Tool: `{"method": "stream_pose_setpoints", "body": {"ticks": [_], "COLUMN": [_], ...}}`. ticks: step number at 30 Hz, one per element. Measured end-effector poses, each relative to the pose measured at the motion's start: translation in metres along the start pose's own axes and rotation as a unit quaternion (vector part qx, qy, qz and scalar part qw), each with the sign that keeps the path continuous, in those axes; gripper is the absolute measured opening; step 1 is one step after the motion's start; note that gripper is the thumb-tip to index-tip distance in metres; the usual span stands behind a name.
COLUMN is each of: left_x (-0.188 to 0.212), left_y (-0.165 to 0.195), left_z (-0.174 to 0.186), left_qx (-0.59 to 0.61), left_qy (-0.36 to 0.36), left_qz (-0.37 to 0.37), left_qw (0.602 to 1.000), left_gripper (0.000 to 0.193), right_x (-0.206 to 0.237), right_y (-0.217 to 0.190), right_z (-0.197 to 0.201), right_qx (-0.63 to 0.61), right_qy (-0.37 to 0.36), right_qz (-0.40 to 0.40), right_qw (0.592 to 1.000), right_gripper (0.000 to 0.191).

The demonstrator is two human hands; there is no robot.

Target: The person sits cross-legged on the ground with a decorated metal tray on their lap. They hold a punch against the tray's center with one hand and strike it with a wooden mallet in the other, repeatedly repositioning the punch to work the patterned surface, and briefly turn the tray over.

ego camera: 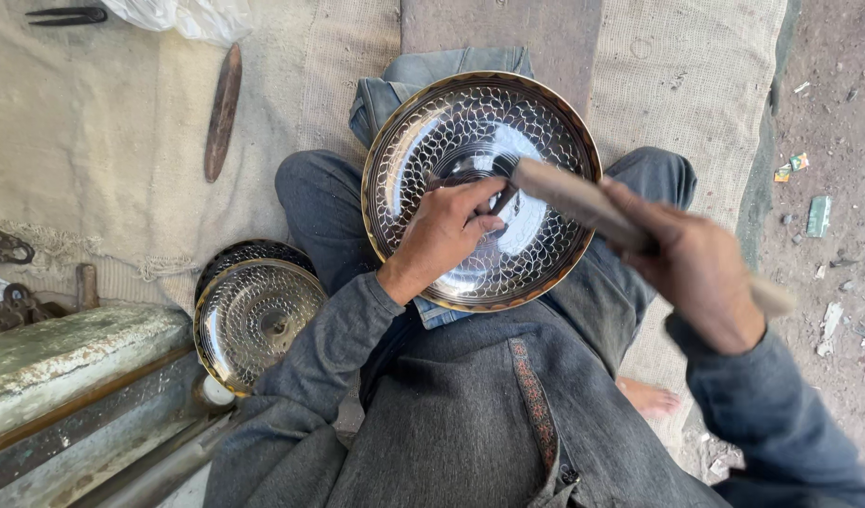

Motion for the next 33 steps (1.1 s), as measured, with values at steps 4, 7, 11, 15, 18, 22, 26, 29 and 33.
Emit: {"method": "stream_pose_setpoints", "body": {"ticks": [4, 7, 11, 15, 18, 22, 26, 29, 33], "left_x": [0.014, 0.026, 0.043, 0.055, 0.064, 0.067, 0.070, 0.071, 0.060], "left_y": [-0.008, -0.005, -0.007, 0.003, -0.002, -0.004, -0.008, -0.003, -0.003], "left_z": [0.003, 0.007, 0.008, 0.012, 0.010, 0.010, 0.009, 0.028, 0.083], "left_qx": [-0.010, 0.001, -0.005, -0.035, -0.019, -0.007, 0.023, 0.032, 0.077], "left_qy": [0.063, 0.137, 0.207, 0.274, 0.293, 0.312, 0.314, 0.346, 0.364], "left_qz": [0.067, 0.070, 0.128, 0.123, 0.155, 0.143, 0.165, 0.140, 0.043], "left_qw": [0.996, 0.988, 0.970, 0.953, 0.943, 0.939, 0.935, 0.927, 0.927], "left_gripper": [0.045, 0.040, 0.027, 0.022, 0.026, 0.028, 0.032, 0.031, 0.027], "right_x": [-0.020, -0.037, -0.047, -0.048, -0.036, -0.036, -0.033, -0.032, -0.026], "right_y": [-0.035, -0.059, -0.092, -0.140, -0.160, -0.186, -0.177, -0.144, -0.097], "right_z": [0.034, 0.034, 0.035, 0.058, 0.053, 0.056, 0.044, 0.048, 0.054], "right_qx": [-0.068, 0.143, 0.294, 0.148, 0.371, 0.311, 0.416, 0.402, 0.062], "right_qy": [0.037, -0.012, -0.045, 0.023, 0.071, 0.059, 0.018, -0.001, 0.015], "right_qz": [0.110, 0.153, 0.189, 0.282, 0.357, 0.373, 0.320, 0.256, 0.172], "right_qw": [0.991, 0.978, 0.936, 0.948, 0.854, 0.872, 0.851, 0.879, 0.983], "right_gripper": [0.069, 0.069, 0.066, 0.064, 0.049, 0.053, 0.056, 0.061, 0.079]}}
Point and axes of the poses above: each hand's wrist, its own x-axis away from the middle knuckle, its own z-axis out of the back of the hand, y = z × x, the point moved 9 cm from there along -x, towards the middle knuckle, and after that the axes turned 8 degrees about -z, right-handed, at the moved point
